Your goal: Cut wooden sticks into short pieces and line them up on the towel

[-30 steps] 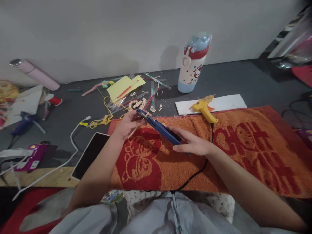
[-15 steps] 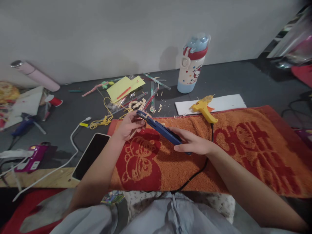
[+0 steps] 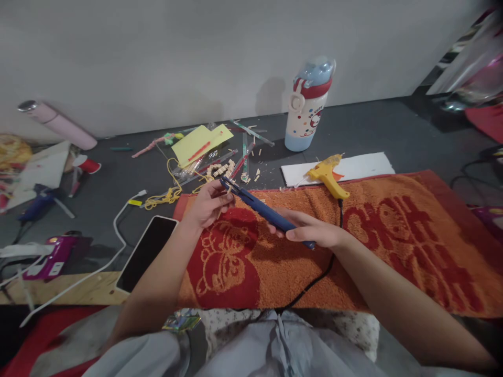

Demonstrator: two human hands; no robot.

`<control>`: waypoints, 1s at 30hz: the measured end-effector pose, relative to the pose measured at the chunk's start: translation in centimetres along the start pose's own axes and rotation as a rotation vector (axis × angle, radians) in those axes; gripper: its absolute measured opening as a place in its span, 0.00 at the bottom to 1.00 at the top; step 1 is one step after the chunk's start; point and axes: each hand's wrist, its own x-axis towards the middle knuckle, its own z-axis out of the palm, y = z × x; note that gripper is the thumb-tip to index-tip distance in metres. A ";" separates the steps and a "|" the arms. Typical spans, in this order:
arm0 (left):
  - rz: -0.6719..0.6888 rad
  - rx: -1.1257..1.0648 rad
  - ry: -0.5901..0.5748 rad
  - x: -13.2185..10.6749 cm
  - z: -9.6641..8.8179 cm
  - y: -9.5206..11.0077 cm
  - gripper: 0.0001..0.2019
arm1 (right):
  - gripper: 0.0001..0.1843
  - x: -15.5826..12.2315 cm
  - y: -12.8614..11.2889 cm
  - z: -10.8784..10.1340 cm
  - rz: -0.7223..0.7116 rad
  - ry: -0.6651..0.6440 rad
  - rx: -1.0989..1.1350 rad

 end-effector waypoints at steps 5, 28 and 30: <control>0.023 0.046 0.018 0.1 0.2 -0.1 0.21 | 0.23 0.0 -0.3 0.1 -0.027 0.030 -0.036; 0.217 0.330 0.129 0.4 0.3 -1.1 0.17 | 0.33 0.6 0.4 0.2 -0.088 0.247 -0.541; 0.219 0.330 0.129 0.4 0.3 -1.1 0.17 | 0.33 0.5 0.4 0.2 -0.081 0.250 -0.545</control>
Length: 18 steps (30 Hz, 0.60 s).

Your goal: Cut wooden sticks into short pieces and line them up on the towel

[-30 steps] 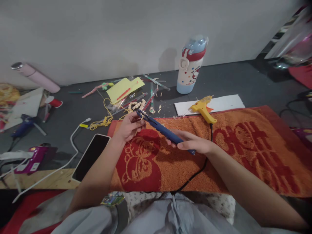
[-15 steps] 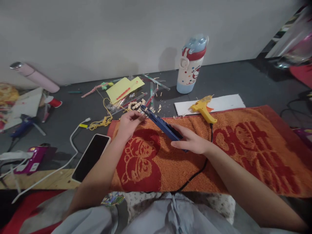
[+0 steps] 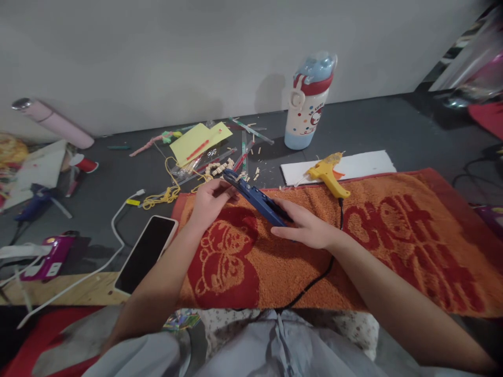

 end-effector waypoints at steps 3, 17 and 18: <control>0.006 0.012 0.006 -0.1 0.0 0.0 0.16 | 0.33 0.0 0.0 0.0 0.007 -0.005 -0.007; 0.034 0.114 0.050 -0.2 0.0 0.3 0.13 | 0.28 -0.1 0.6 0.0 -0.007 -0.018 0.043; 0.039 0.119 0.053 -0.2 0.0 0.4 0.12 | 0.29 -0.1 0.5 0.0 -0.006 -0.021 0.043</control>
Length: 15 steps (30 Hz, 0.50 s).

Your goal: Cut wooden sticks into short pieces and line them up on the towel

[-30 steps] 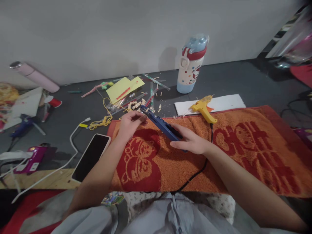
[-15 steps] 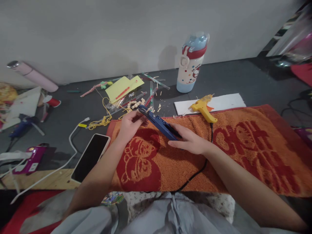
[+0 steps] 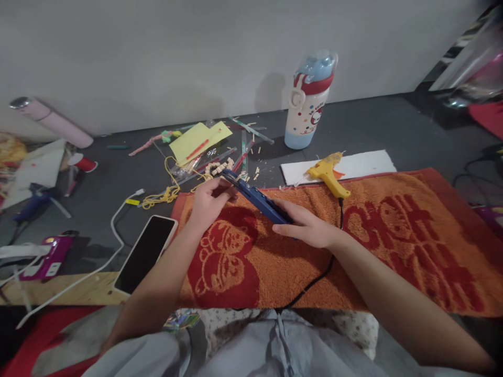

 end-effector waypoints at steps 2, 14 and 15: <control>0.004 0.006 0.004 0.0 0.0 0.1 0.12 | 0.29 0.0 -0.1 0.0 0.004 -0.003 -0.005; -0.023 0.025 -0.009 -0.4 0.5 0.3 0.08 | 0.33 0.1 -0.2 -0.1 -0.010 0.010 -0.012; -0.012 0.043 -0.014 -0.4 0.4 0.3 0.08 | 0.33 0.1 -0.2 -0.1 -0.015 0.015 -0.016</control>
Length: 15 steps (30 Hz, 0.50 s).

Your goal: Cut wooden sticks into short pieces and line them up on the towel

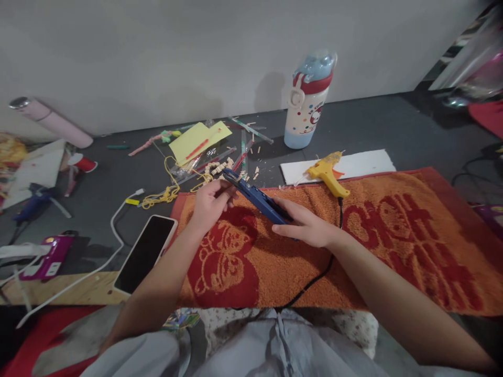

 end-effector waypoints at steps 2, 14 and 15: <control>0.030 0.036 -0.003 0.0 -0.1 0.0 0.08 | 0.32 0.0 0.0 0.0 -0.011 0.007 -0.010; 0.067 0.252 0.023 -0.3 -0.4 0.9 0.10 | 0.24 0.1 0.1 0.3 0.021 0.032 0.011; 0.064 0.270 0.021 -0.3 -0.4 1.0 0.10 | 0.24 0.2 0.2 0.4 0.024 0.033 0.013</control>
